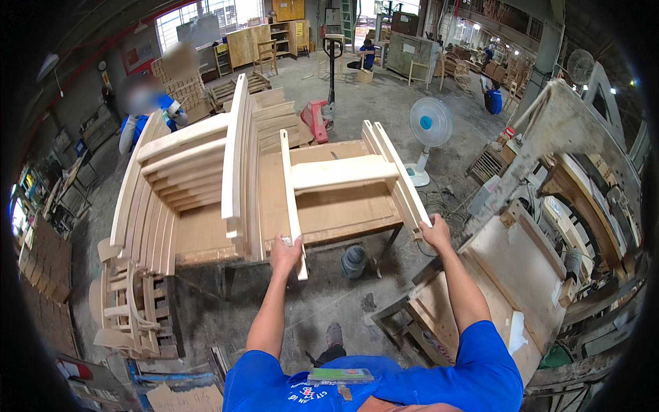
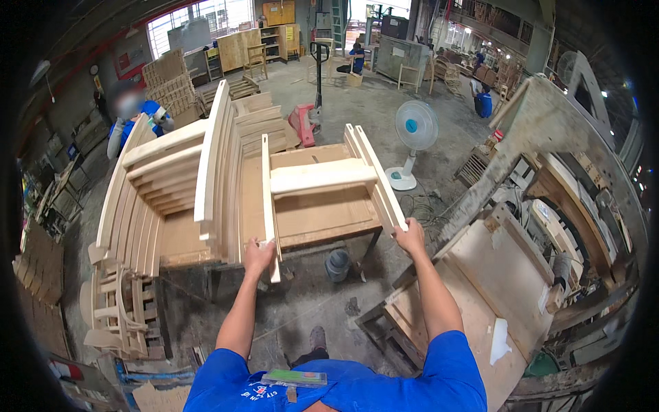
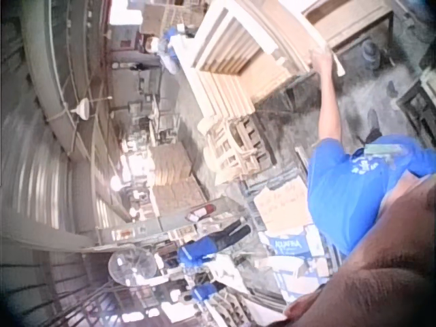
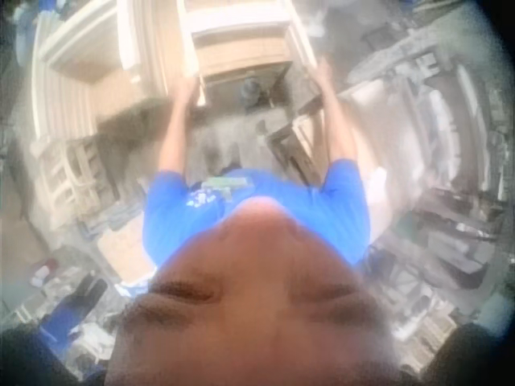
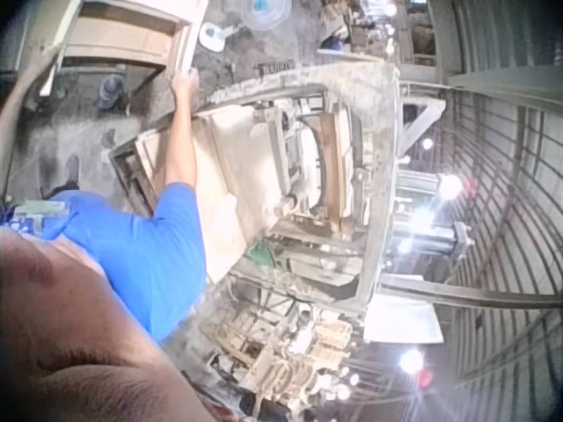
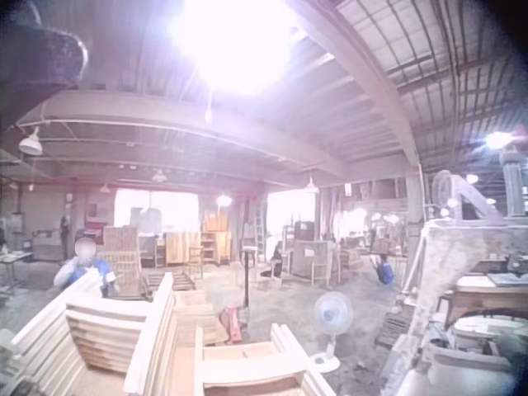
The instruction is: The person repeatedly picks up unfinished wooden chairs, places them on a sanding machine, and rubs the seat and backrest against the sanding pad. After sanding, the person removes the chair and places it on a nearby stack before repeating the process with another chair.
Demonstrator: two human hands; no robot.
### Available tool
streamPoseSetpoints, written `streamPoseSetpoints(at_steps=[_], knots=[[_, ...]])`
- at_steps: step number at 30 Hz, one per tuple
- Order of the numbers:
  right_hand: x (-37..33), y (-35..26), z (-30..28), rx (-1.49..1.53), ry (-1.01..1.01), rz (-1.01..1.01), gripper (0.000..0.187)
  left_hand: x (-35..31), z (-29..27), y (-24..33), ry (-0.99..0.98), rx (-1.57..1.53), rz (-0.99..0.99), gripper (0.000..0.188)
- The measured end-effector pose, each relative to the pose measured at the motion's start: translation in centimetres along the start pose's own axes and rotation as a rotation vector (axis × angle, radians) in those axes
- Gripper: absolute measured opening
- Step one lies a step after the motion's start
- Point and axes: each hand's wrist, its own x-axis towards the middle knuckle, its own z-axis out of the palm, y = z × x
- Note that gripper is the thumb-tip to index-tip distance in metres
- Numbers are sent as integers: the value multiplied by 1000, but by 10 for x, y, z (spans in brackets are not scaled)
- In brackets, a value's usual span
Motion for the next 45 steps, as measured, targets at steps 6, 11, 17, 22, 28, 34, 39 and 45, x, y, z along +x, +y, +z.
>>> streamPoseSetpoints(at_steps=[6,11,17,22,28,34,39,45], knots=[[42,-6,48,-205,-225,251,70,57,24,-3,-197,6,-115,61],[56,4,37,-300,-349,387,62,68,32,-9,-214,-72,-109,46],[-3,-32,9,-248,-292,317,57,73,-3,-46,-232,-306,-90,39],[-79,-55,-55,-204,-105,237,48,24,2,-58,-206,-512,3,23],[-169,-48,-110,-96,210,-22,41,-29,4,-57,-121,-880,47,21],[-292,5,-131,-4,475,-139,38,-79,-12,-51,-199,-968,-7,21],[-441,74,-126,122,461,114,44,-181,-26,-73,-246,-873,144,26],[-602,118,-124,314,595,487,39,-303,-32,-141,-373,-483,327,21]])
